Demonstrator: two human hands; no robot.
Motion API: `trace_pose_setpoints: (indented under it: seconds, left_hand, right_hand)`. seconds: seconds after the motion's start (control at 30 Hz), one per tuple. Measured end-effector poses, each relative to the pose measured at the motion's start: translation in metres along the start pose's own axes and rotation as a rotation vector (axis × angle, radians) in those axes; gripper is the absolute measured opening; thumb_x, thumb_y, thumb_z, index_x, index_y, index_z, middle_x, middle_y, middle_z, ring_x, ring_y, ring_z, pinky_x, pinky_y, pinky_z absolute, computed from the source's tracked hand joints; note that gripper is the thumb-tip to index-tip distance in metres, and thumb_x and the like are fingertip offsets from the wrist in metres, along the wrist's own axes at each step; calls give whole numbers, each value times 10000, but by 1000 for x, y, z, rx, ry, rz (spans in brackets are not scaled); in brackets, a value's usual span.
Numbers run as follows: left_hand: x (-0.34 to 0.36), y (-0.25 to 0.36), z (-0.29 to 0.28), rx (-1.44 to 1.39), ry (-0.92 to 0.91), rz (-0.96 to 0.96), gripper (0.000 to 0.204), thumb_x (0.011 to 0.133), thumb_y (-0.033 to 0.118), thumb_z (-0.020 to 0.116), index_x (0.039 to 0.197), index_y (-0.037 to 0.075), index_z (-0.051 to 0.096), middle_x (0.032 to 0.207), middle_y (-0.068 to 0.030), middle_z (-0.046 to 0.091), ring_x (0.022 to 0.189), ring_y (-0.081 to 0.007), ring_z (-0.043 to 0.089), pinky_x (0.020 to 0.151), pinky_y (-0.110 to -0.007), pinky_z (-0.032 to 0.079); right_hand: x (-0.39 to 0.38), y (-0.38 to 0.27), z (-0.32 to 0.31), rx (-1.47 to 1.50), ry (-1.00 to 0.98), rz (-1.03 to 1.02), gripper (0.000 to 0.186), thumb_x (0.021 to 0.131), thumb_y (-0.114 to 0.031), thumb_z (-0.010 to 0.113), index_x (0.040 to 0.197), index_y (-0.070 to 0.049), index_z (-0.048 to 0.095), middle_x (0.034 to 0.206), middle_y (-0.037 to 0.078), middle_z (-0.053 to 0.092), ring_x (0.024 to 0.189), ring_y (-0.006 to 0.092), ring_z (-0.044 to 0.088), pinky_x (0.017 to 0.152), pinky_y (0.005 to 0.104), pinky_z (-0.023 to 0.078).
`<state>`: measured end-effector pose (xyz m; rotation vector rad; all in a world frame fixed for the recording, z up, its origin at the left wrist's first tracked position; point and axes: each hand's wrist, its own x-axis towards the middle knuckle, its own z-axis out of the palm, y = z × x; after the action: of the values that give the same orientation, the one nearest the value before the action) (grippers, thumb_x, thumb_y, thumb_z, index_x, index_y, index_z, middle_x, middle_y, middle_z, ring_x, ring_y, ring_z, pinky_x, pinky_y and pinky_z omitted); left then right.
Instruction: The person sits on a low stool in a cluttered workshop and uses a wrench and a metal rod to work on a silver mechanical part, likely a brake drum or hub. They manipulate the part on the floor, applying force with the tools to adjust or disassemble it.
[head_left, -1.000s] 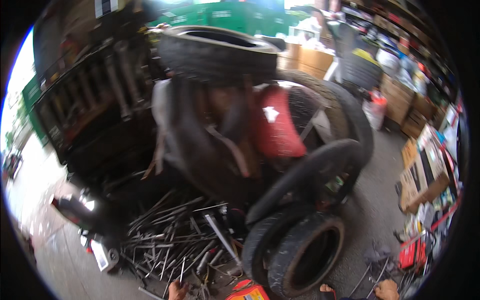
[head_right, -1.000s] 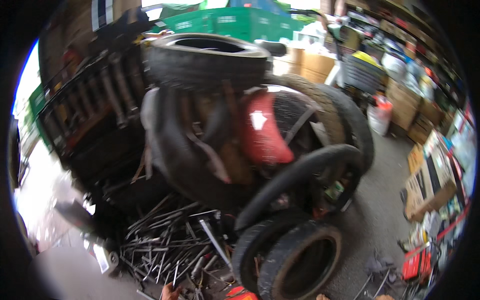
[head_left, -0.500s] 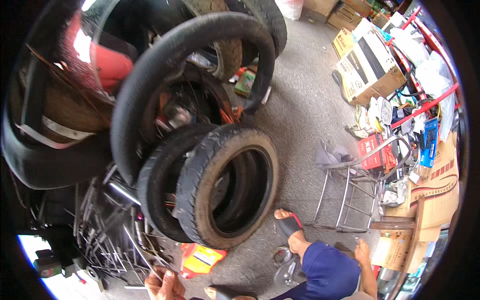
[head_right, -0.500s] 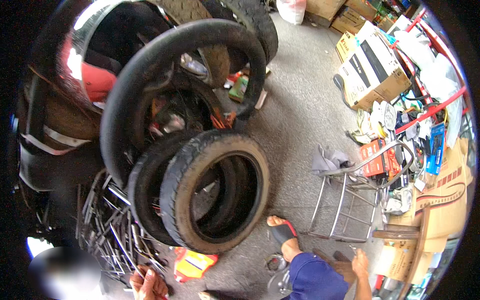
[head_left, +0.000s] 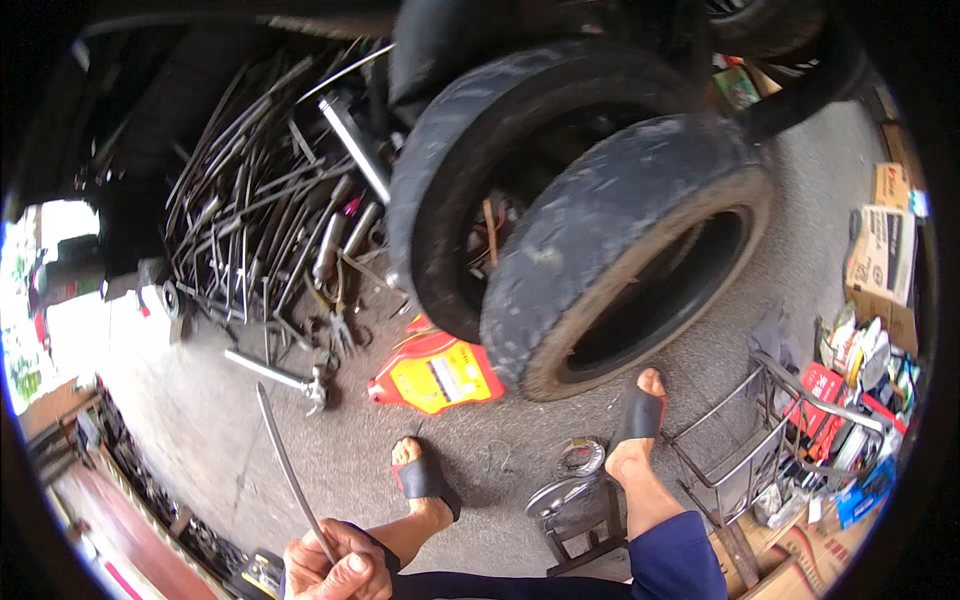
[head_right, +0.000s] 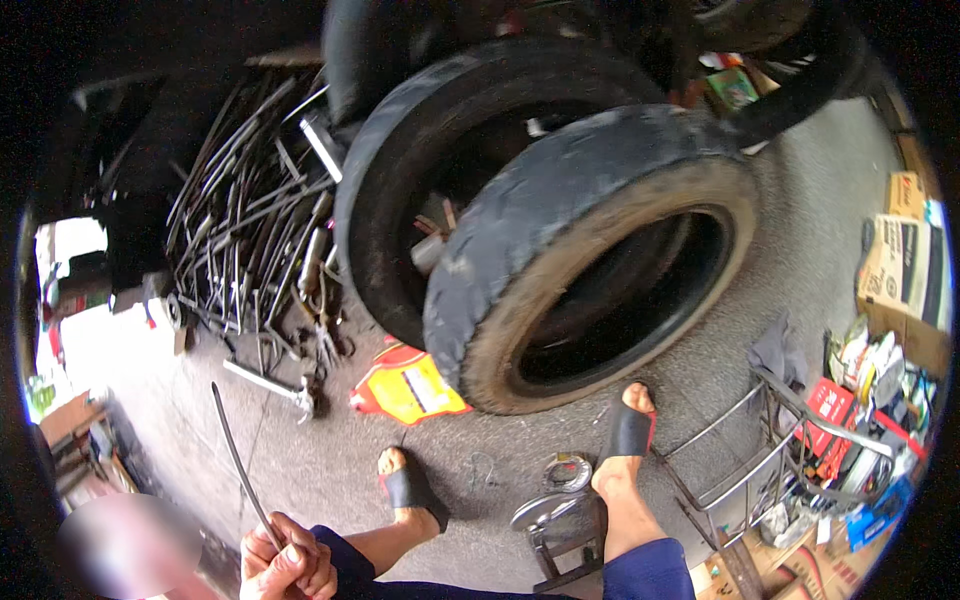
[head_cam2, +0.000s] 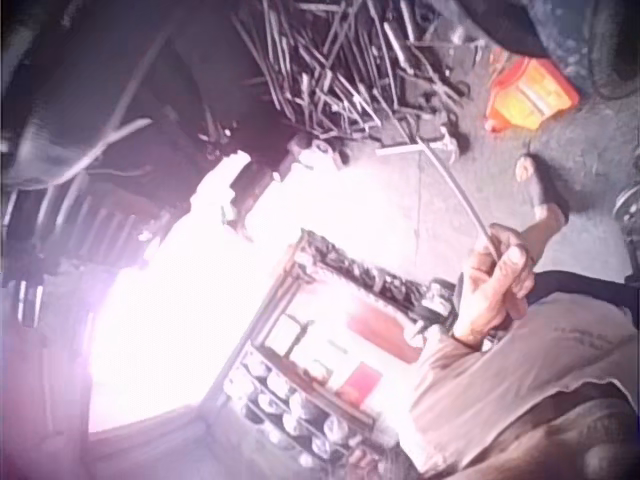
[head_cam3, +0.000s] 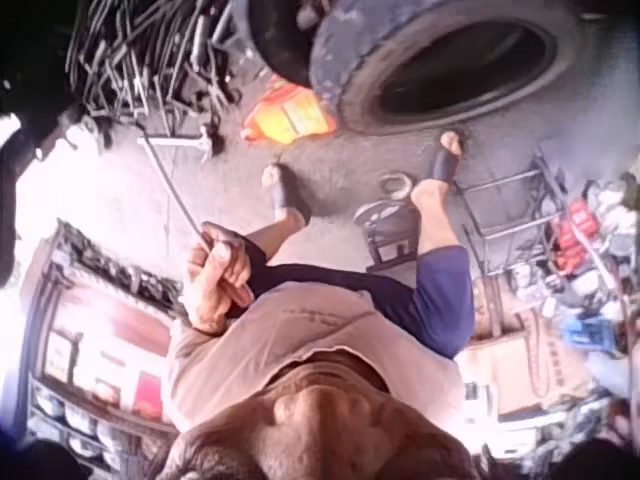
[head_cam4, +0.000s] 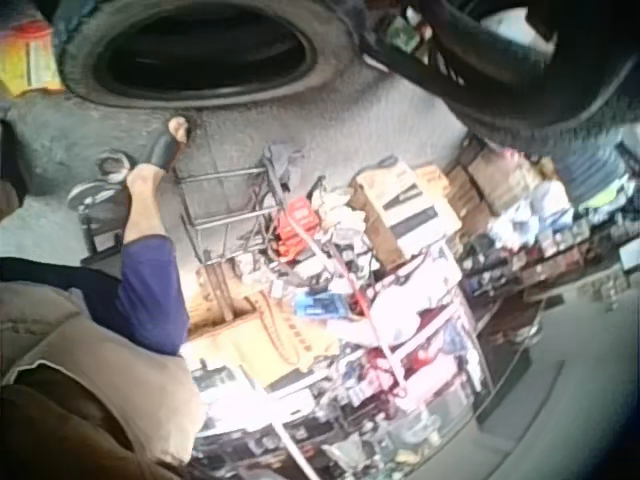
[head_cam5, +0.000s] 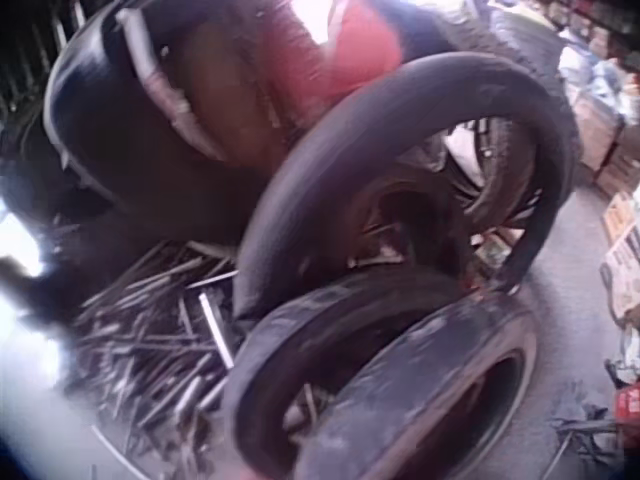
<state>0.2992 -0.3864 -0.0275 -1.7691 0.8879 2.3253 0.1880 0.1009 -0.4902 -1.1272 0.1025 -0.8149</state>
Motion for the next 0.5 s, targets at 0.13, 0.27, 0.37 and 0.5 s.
trace_pose_setpoints:
  seconds: [0.13,0.27,0.37,0.5]
  left_hand:
    - [-22,-17,-23,-99,4,46,175,926,152,574,969,24,462,695,-40,425,559,-104,383,480,-232,342]
    - [-40,-29,-38,-94,55,103,200,911,163,593,918,1,476,618,-40,427,514,-110,378,468,-249,329]
    - [-54,-40,-51,-124,63,125,189,911,153,587,920,0,477,613,-41,431,510,-112,378,468,-252,330]
    - [-80,-60,-59,-154,125,180,193,910,167,586,922,6,480,615,-43,448,508,-113,385,461,-253,336]
  right_hand:
    - [-1,4,9,75,-81,42,221,813,-240,597,838,-21,577,819,215,579,781,390,537,707,457,416]
    - [-3,1,10,116,-153,108,231,824,-250,601,821,-20,580,802,208,579,767,384,539,692,456,416]
    - [4,-10,-3,126,-209,174,241,832,-258,603,808,-19,582,790,203,580,755,380,541,681,456,416]
    - [39,-51,-30,119,-285,264,257,843,-268,607,791,-17,585,772,197,580,740,374,544,667,455,417]
